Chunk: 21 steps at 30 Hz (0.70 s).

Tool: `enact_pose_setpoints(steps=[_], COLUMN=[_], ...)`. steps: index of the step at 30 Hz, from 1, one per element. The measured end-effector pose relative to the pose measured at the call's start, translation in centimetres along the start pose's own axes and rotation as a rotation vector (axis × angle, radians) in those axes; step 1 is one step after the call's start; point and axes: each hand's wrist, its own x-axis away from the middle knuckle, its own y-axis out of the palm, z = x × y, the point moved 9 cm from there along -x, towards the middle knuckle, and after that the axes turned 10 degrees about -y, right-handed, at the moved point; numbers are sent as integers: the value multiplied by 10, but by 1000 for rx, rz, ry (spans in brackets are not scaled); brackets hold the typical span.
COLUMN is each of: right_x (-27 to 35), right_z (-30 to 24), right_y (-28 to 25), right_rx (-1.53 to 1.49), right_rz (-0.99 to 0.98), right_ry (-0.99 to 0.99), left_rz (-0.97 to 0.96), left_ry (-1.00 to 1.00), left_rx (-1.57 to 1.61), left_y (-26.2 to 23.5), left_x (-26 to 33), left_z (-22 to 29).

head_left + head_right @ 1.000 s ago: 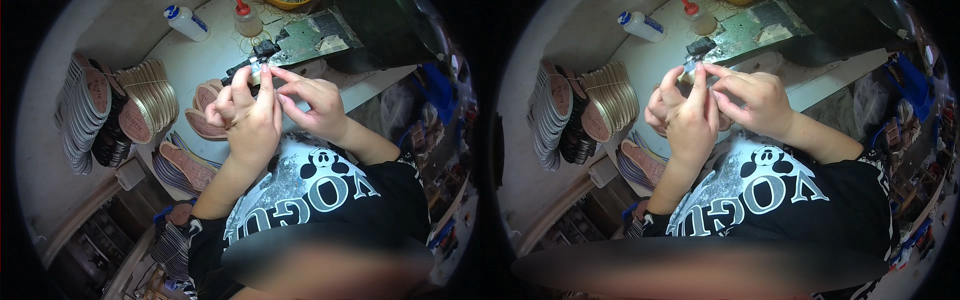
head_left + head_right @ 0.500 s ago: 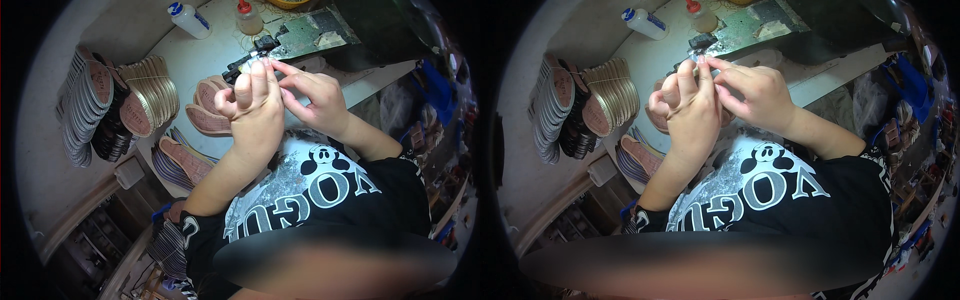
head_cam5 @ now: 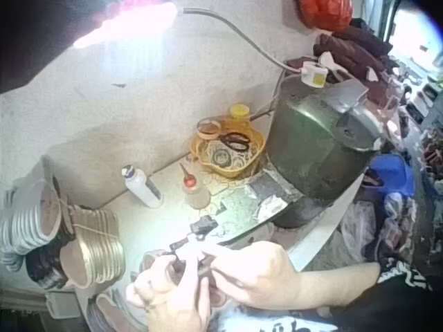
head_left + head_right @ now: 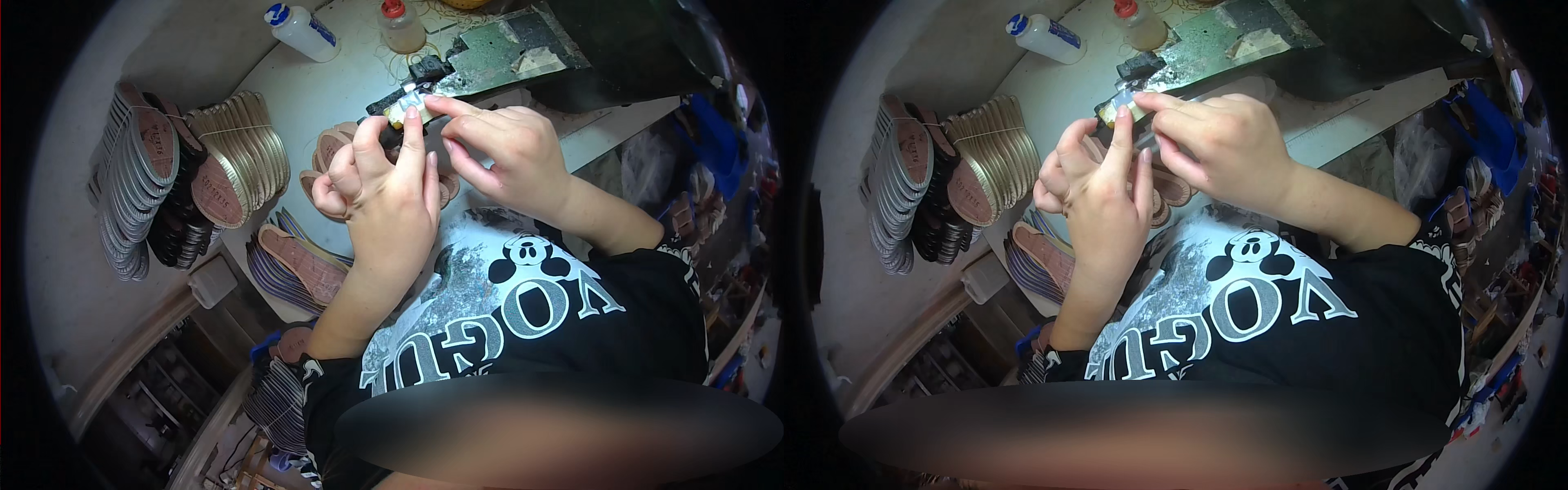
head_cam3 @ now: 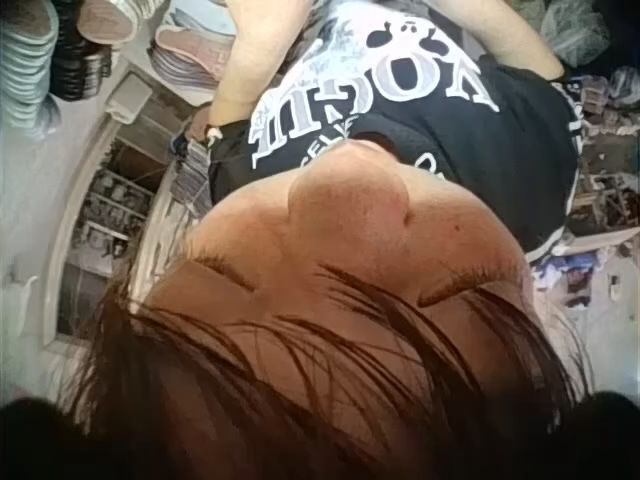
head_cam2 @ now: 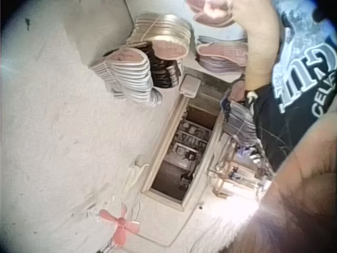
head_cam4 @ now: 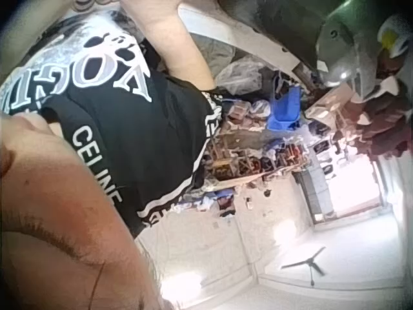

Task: The person is preparing shoe components, including applying tape and handling soles.

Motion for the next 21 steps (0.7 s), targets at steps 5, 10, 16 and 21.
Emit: enact_pose_setpoints(steps=[5,10,16,21], right_x=[6,15,22,28], right_z=[13,10,1,8], right_y=[-4,3,21,24], right_rx=[31,0,35,110], right_rz=[-22,-66,-99,-161], right_ry=[-53,-42,-79,-128], left_rz=[7,-44,-50,-21], left_ry=[15,-14,17,91], left_rx=[-43,-44,-85,-239], left_y=[-2,-2,12,16], left_x=[-1,3,11,12], left_z=[-5,-6,-6,-9])
